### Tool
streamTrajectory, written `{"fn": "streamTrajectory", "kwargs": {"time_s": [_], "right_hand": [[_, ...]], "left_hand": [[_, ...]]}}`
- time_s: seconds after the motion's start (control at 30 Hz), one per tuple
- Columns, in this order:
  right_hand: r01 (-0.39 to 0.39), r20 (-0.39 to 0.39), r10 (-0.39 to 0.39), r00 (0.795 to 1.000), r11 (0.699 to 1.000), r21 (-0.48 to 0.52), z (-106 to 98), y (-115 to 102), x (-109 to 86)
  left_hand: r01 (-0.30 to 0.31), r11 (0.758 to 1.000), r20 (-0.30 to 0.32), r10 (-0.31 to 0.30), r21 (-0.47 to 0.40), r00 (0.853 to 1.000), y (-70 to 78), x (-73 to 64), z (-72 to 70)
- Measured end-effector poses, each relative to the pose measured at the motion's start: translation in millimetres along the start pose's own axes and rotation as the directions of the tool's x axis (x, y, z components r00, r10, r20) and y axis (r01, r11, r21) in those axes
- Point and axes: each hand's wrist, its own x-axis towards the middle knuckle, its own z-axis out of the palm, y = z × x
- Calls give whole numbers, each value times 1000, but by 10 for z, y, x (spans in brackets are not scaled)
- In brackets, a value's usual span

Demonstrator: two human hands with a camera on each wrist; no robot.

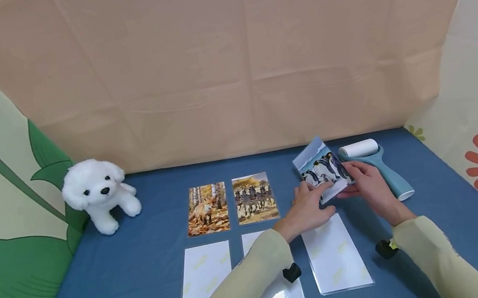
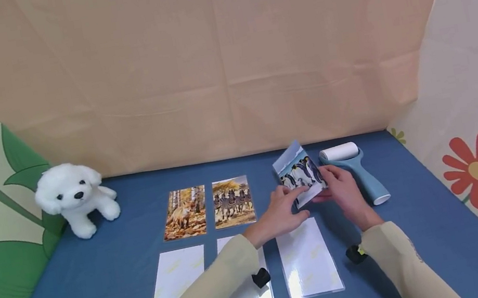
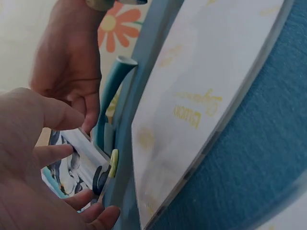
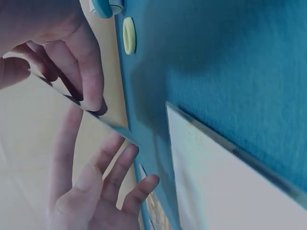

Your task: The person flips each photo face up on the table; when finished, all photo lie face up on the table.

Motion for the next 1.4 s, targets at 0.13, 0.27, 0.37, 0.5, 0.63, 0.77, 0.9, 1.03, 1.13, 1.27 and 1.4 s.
{"fn": "streamTrajectory", "kwargs": {"time_s": [0.13,0.27,0.37,0.5,0.63,0.77,0.9,1.03,1.13,1.27,1.4], "right_hand": [[7,-3,-7,1000,998,58,22,16,-10],[4,4,-4,1000,994,107,40,48,-22],[4,7,-4,1000,993,116,59,82,-21],[19,-4,-19,1000,997,75,102,108,-24],[46,-17,-46,999,999,-10,151,102,-39],[69,-19,-73,997,986,-149,198,87,-49],[83,-1,-88,996,944,-319,221,79,-55],[132,38,-129,991,874,-467,203,87,-60],[183,78,-167,983,824,-536,188,103,-67],[221,126,-182,975,791,-571,183,123,-69],[250,157,-194,968,762,-597,191,128,-58]], "left_hand": [[42,999,-24,-43,-16,999,-12,-18,-11],[73,995,-35,-76,-68,996,-27,-42,-36],[78,992,-36,-82,-101,996,-55,-56,-54],[78,985,-58,-88,-151,994,-89,-65,-78],[77,975,-115,-102,-206,988,-118,-51,-105],[82,977,-186,-119,-196,975,-139,-36,-150],[121,978,-212,-156,-172,965,-147,-39,-199],[161,971,-206,-197,-179,959,-165,-49,-230],[178,969,-202,-212,-171,956,-189,-59,-248],[202,970,-186,-225,-137,956,-230,-68,-264],[198,974,-188,-217,-111,958,-259,-74,-274]]}}
